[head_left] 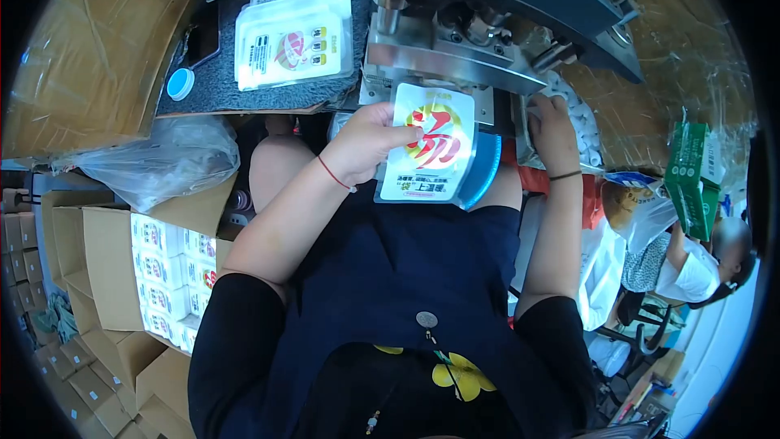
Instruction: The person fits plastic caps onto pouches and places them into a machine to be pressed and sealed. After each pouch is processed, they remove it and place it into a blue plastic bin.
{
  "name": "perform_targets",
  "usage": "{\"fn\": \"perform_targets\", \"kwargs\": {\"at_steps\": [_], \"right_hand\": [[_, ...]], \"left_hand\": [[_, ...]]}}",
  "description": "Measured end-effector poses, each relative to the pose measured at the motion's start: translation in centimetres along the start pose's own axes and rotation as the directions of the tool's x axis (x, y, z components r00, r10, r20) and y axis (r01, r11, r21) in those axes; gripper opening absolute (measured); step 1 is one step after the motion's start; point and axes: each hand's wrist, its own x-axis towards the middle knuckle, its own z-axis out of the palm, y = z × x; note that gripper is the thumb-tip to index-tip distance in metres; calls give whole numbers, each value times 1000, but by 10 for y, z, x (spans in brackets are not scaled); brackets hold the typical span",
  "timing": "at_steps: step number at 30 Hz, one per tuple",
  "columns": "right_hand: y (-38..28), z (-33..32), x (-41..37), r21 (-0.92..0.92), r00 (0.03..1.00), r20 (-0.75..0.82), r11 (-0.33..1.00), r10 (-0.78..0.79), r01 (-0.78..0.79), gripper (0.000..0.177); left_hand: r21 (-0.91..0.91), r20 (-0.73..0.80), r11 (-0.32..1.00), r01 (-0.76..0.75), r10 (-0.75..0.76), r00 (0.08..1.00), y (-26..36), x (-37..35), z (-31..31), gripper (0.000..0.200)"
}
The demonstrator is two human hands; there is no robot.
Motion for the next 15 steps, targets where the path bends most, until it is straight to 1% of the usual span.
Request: {"fn": "perform_targets", "kwargs": {"at_steps": [2, 3, 4, 5, 6, 7, 8, 9, 10, 11, 12, 13, 14, 15], "right_hand": [[12, 10, -2, 25, 989, -127, 997, -70, 73, 33], [15, 13, -1, 41, 978, -181, 992, -106, 115, 32], [16, 14, -2, 54, 962, -234, 986, -140, 157, 31], [15, 15, -4, 105, 968, -237, 988, -86, 114, 32], [11, 14, -6, 155, 971, -236, 986, -31, 69, 33], [9, 11, -8, 204, 972, -233, 979, 23, 26, 34], [7, 9, -11, 225, 965, -259, 974, 37, 23, 35], [6, 5, -15, 247, 957, -287, 969, 50, 23, 37], [4, 0, -17, 267, 947, -316, 963, 59, 30, 38], [1, -8, -23, 297, 957, -274, 955, 99, -14, 35], [-1, -12, -25, 360, 960, -269, 933, 83, 20, 33], [-3, -13, -30, 423, 962, -263, 905, 74, 46, 31], [-7, -14, -35, 484, 964, -257, 873, 67, 68, 29], [-24, -18, -38, 454, 951, -310, 880, 5, 143, 25]], "left_hand": [[-16, 12, 1000, -15, 15, 1000, -2, 1, 3, 30], [144, -26, 967, -209, 215, 976, -15, 9, -9, 32], [515, -130, 801, -305, 424, 896, -6, 7, -15, 32], [813, -135, 511, -279, 632, 763, 8, 3, -25, 33], [704, -356, 685, -190, 571, 740, 34, -3, -28, 33], [973, 16, 65, -220, 937, 350, 44, 10, -64, 44], [979, 194, -204, -8, 919, 344, 64, 6, -78, 57], [928, 205, -341, 148, 803, 559, 59, 0, -97, 60], [830, 153, -492, 263, 655, 740, 57, -5, -103, 63], [831, 222, -528, 175, 603, 766, 48, -14, -104, 62], [824, 293, -561, 80, 543, 787, 40, -31, -95, 61], [792, 377, -611, 14, 506, 776, 40, -40, -93, 49], [930, 248, -368, -9, 608, 754, 35, -45, -96, 42], [995, 94, -97, -39, 670, 737, 29, -49, -99, 36]]}}
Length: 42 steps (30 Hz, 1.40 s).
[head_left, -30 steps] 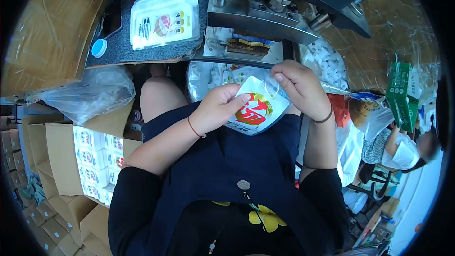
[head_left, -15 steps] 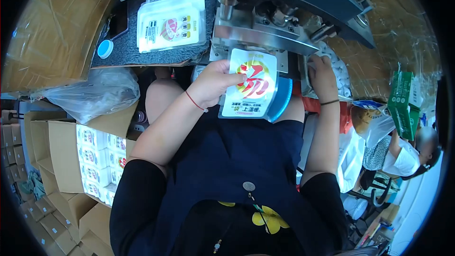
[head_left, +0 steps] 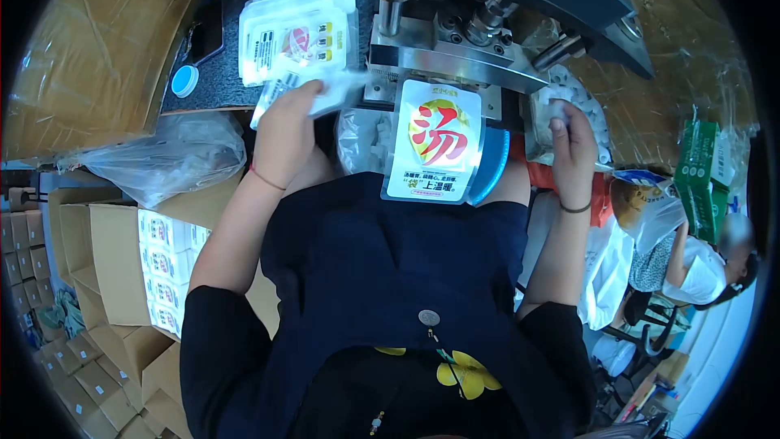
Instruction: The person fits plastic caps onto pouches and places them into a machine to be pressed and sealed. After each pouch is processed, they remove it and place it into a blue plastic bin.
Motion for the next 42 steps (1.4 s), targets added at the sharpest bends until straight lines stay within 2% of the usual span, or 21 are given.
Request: {"fn": "perform_targets", "kwargs": {"at_steps": [1, 2, 3, 5, 6, 7, 9, 13, 14, 17, 18, 21, 22, 26, 29, 31, 33, 34, 36, 40, 42], "right_hand": [[-18, 5, 0, 33, 995, 88, 998, -53, 51, 22], [-37, 14, -3, 98, 985, 166, 995, -40, 23, 20], [-55, 22, -6, 160, 970, 242, 987, -34, -5, 18], [-76, 34, -3, 222, 915, 355, 968, -191, 116, 15], [-82, 40, 2, 285, 906, 297, 934, -301, 217, 14], [-90, 42, 6, 336, 933, 267, 931, -243, 146, 14], [-108, 43, 14, 440, 969, 217, 898, -116, 9, 15], [-102, 36, 24, 433, 979, 134, 898, -152, 80, 12], [-98, 34, 21, 511, 984, 167, 859, -59, -35, 12], [-98, 37, 14, 558, 980, 186, 829, -74, -44, 13], [-103, 37, 12, 485, 977, 199, 874, -71, -35, 13], [-92, 38, 12, 256, 929, 267, 949, -254, 186, 12], [-86, 31, 17, 148, 903, 302, 951, -306, 273, 14], [-80, 11, 22, 217, 793, 548, 961, -266, 173, 18], [-79, 4, 25, 179, 787, 565, 968, -247, 176, 28], [-55, 1, 27, -227, 911, 391, 946, -130, 232, 31], [-23, -6, 34, -566, 958, 282, 816, 56, 118, 33], [-6, -4, 34, -612, 951, 295, 783, 94, 112, 34], [18, 4, 33, -696, 935, 313, 710, 170, 103, 37], [29, 11, 29, -600, 949, 298, 793, 103, 102, 37], [34, 11, 28, -604, 967, 249, 788, 45, 119, 34]], "left_hand": [[-228, -10, 961, 160, -166, 986, 0, -7, 1, 30], [-624, 7, 753, 210, -263, 965, 18, -7, 1, 19], [-656, 99, 714, 247, -242, 965, 29, -9, 6, 20], [-704, 270, 631, 327, -188, 944, 43, -12, 13, 23], [-710, 358, 589, 387, -171, 918, 44, -17, 18, 23], [-544, 360, 761, 353, -168, 918, 63, -13, 12, 23], [-596, 375, 744, 303, -75, 924, 80, -15, 22, 24], [-757, 275, 611, 230, -20, 961, 96, -19, 44, 30], [-725, 266, 659, 200, 0, 964, 99, -19, 43, 28], [-688, 445, 628, 363, -30, 895, 105, -21, 45, 26], [-702, 434, 625, 340, -3, 901, 105, -23, 52, 31], [-726, 570, 476, 497, 11, 822, 113, -25, 58, 31], [-785, 569, 332, 523, 53, 821, 122, -24, 56, 32], [-634, 761, 79, 769, 239, 603, 131, -23, 55, 36], [-589, 769, -33, 808, 286, 572, 133, -24, 65, 37], [-600, 767, -60, 797, 237, 596, 130, -17, 60, 36], [-646, 735, -126, 753, 164, 658, 122, -8, 59, 35], [-662, 713, -176, 729, 152, 684, 113, -1, 62, 38], [-643, 742, -174, 746, 98, 663, 102, 19, 58, 37], [-679, 722, -158, 717, 36, 691, 102, 26, 58, 38], [-792, 440, 328, 515, -277, 854, 81, 32, 52, 43]]}}
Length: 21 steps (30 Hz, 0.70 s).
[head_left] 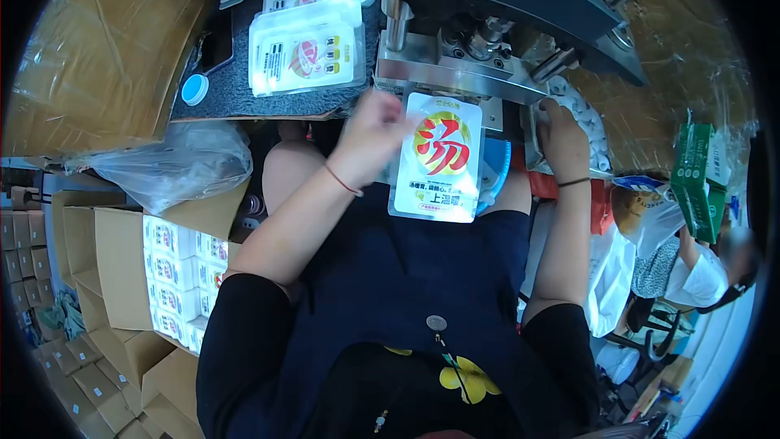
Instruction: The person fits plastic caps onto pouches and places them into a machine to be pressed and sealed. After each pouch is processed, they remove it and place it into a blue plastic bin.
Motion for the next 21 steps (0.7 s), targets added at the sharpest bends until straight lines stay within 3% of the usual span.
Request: {"fn": "perform_targets", "kwargs": {"at_steps": [1, 2, 3, 5, 7, 9, 10, 11, 12, 13, 14, 15, 17, 18, 20, 21], "right_hand": [[1, 1, -2, -6, 999, -35, 1000, -6, 6, 33], [-2, -1, -4, -1, 997, -72, 1000, 13, -13, 29], [-6, -7, -4, 4, 993, -110, 1000, 32, -31, 26], [-8, -8, -7, 48, 969, -241, 998, 58, -48, 20], [-6, -6, -10, 125, 903, -422, 992, 80, -29, 16], [-17, -18, -19, 316, 935, -334, 949, 122, -10, 16], [-28, -25, -22, 409, 948, -287, 912, 138, -9, 17], [-46, -30, -26, 490, 962, -259, 870, 92, 48, 17], [-64, -32, -29, 567, 971, -236, 818, 46, 99, 17], [-75, -28, -30, 591, 984, -176, 795, -37, 135, 14], [-87, -28, -28, 563, 964, -185, 784, -191, 263, 12], [-99, -36, -24, 613, 926, -182, 699, -329, 369, 12], [-117, -50, -16, 722, 933, -188, 600, -307, 343, 14], [-123, -54, -12, 800, 965, -158, 546, -208, 249, 15], [-131, -58, -7, 918, 998, -66, 391, -17, 68, 17], [-133, -56, -4, 878, 992, -104, 463, -64, 122, 19]], "left_hand": [[237, -151, 963, -126, 165, 975, 2, 6, -17, 46], [628, -217, 705, -328, 565, 796, 10, 18, -39, 48], [904, -83, 275, -327, 864, 496, 17, 26, -60, 51], [975, 206, -110, -194, 776, 596, 11, 15, -81, 42], [941, 339, -245, -234, 653, 677, 6, 4, -91, 35], [907, 388, -100, -410, 579, 717, -1, -16, -92, 31], [935, 175, 142, -324, 608, 774, -4, -26, -88, 29], [777, 18, 522, -352, 540, 841, -6, -31, -84, 28], [487, -94, 814, -316, 409, 908, -7, -34, -80, 26], [115, -143, 969, -220, 235, 961, -8, -36, -76, 25], [415, -7, 859, -299, 331, 944, -10, -40, -76, 18], [446, 0, 829, -337, 376, 927, -2, -44, -59, 14], [437, 50, 859, -267, 273, 961, 2, -48, -38, 16], [513, 123, 822, -249, 216, 969, 2, -48, -31, 15], [382, 165, 904, -193, 139, 977, -1, -51, -9, 18], [316, 192, 935, -159, 101, 976, -2, -53, 2, 19]]}}
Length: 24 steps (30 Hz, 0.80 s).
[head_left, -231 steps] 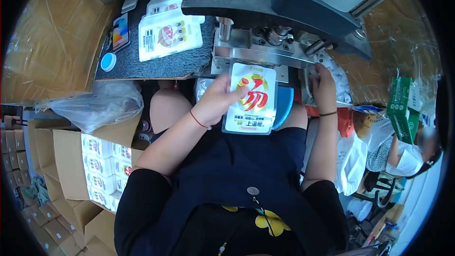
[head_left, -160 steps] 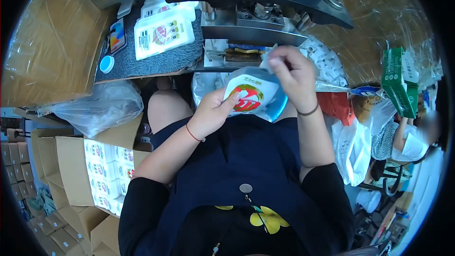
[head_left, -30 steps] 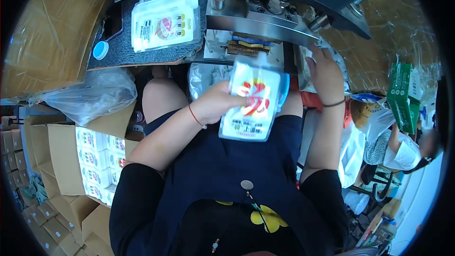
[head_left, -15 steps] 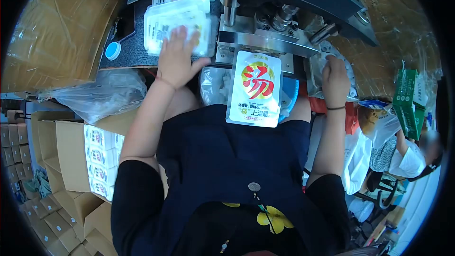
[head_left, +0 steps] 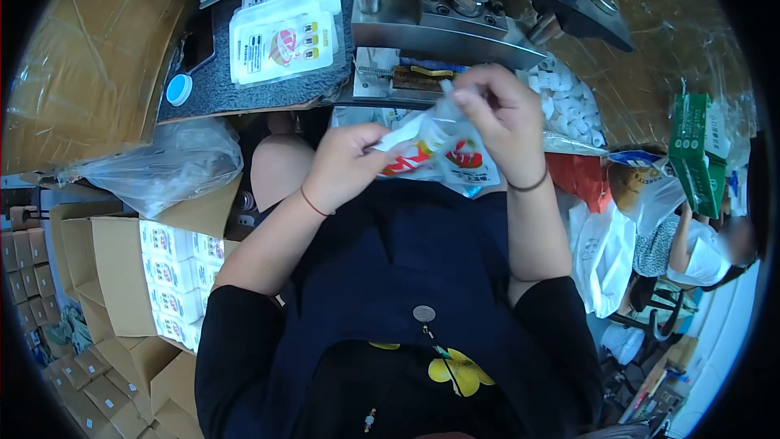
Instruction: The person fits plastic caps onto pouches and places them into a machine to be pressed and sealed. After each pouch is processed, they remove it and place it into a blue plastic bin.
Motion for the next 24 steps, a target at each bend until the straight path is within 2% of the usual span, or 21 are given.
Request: {"fn": "perform_targets", "kwargs": {"at_steps": [2, 3, 4, 6, 7, 10, 11, 12, 14, 15, 18, 20, 21, 22, 23, 24], "right_hand": [[2, 3, 4, -162, 993, 52, 980, -109, 116, 22], [3, -5, 2, -242, 990, 87, 962, -111, 129, 20], [5, -13, 2, -257, 982, 147, 954, -122, 157, 20], [12, -27, 0, -275, 950, 285, 938, -129, 210, 19], [12, -32, -4, -251, 936, 345, 954, -68, 162, 21], [16, -48, -8, -417, 964, 264, 898, -27, 139, 26], [17, -57, -7, -622, 984, 169, 781, 59, 60, 27], [30, -67, -7, -729, 998, 55, 684, 42, 11, 26], [57, -87, -10, -874, 971, -41, 463, 236, -150, 27], [67, -91, -12, -872, 967, -17, 469, 253, -138, 27], [93, -97, -14, -851, 966, 39, 515, 255, -102, 28], [108, -98, -19, -809, 980, 41, 582, 197, -83, 29], [111, -96, -22, -759, 989, -31, 641, 147, -119, 25], [115, -98, -22, -741, 993, -24, 664, 119, -97, 25], [119, -100, -23, -723, 995, -19, 686, 94, -79, 25], [122, -102, -26, -704, 997, -15, 707, 75, -63, 24]], "left_hand": [[-219, 104, 973, 72, -50, 993, 2, -1, 13, 27], [-260, 138, 958, 123, -90, 986, -8, 0, 21, 30], [-455, 196, 869, 195, -116, 974, 4, -4, 28, 31], [-510, 347, 817, 269, -90, 934, 5, -4, 37, 33], [-534, 419, 777, 333, -99, 903, 5, -4, 41, 31], [-524, 466, 775, 353, -85, 880, 0, -2, 48, 31], [-537, 434, 779, 322, -73, 898, -13, 3, 48, 34], [-562, 395, 767, 309, -79, 915, -10, 9, 42, 34], [-605, 312, 746, 279, -100, 945, -3, 23, 27, 35], [-616, 264, 740, 271, -130, 956, -2, 31, 19, 35], [-667, 336, 641, 381, -198, 921, 3, 49, 6, 34], [-608, 125, 787, 106, -38, 991, -16, 49, 18, 33], [-403, 23, 915, -7, 18, 1000, -42, 54, 13, 30], [-158, -149, 987, -40, 17, 989, -23, 53, -9, 33], [98, -308, 995, -26, 55, 950, -3, 53, -37, 38], [441, -482, 889, -125, 352, 802, 1, 59, -60, 46]]}}
